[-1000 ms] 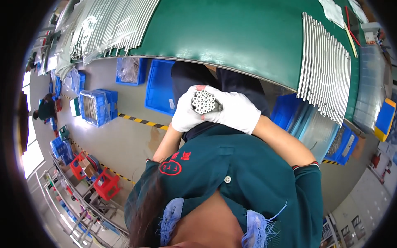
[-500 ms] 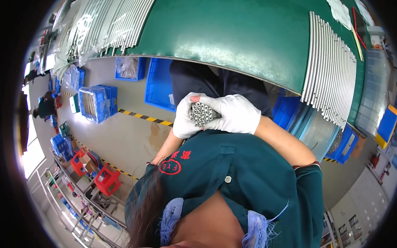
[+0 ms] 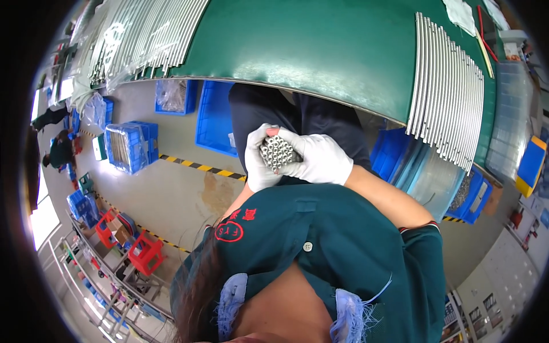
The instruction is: Bagging bundles of thin metal rods on an assembly line.
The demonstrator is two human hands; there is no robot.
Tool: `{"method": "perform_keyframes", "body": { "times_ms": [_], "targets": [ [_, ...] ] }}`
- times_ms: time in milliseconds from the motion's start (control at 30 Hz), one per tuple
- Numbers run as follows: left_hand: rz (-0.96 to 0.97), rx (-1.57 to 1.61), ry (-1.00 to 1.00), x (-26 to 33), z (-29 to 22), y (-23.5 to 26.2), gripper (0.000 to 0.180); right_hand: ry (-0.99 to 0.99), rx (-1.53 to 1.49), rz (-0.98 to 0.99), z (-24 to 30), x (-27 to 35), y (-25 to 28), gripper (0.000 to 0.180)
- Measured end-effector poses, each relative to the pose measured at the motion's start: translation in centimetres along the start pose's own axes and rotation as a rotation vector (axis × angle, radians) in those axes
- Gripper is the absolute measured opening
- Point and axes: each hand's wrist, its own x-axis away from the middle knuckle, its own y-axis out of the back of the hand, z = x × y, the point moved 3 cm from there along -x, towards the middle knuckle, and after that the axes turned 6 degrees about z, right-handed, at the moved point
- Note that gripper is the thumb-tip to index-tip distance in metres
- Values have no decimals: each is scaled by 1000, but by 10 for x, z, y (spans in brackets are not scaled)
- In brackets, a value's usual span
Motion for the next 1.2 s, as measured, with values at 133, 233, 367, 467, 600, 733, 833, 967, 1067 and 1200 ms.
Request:
{"method": "perform_keyframes", "body": {
  "times_ms": [133, 233, 367, 467, 600, 733, 833, 967, 1067, 1200],
  "targets": [
    [154, 134, 178, -34, -56, 15, 51, -50, -13, -28, 8, 1, 7, 67],
    [529, 383, 267, -49, -72, 33, 50, 91, -75, 20, 9, -5, 12, 67],
    [792, 531, 457, -53, -62, 38, 54, 13, -94, 126, 11, -10, 7, 67],
    [785, 634, 503, -54, -64, 37, 52, -69, -85, 188, 12, -10, 10, 65],
    [764, 531, 468, -54, -58, 35, 54, -34, -52, 153, 7, -9, 11, 65],
    [730, 388, 325, -50, -53, 34, 54, -38, -15, 180, 6, -7, 10, 66],
    [714, 316, 290, -47, -54, 33, 52, -39, -12, 214, 7, -7, 10, 66],
    [692, 298, 291, -43, -57, 32, 49, 44, -17, 205, 6, -4, 10, 68],
    [683, 233, 286, -41, -56, 34, 50, 74, 44, 231, 5, -5, 11, 68],
    [694, 110, 133, -43, -58, 35, 52, 78, 77, 235, -2, -3, 7, 73]
  ]
}}
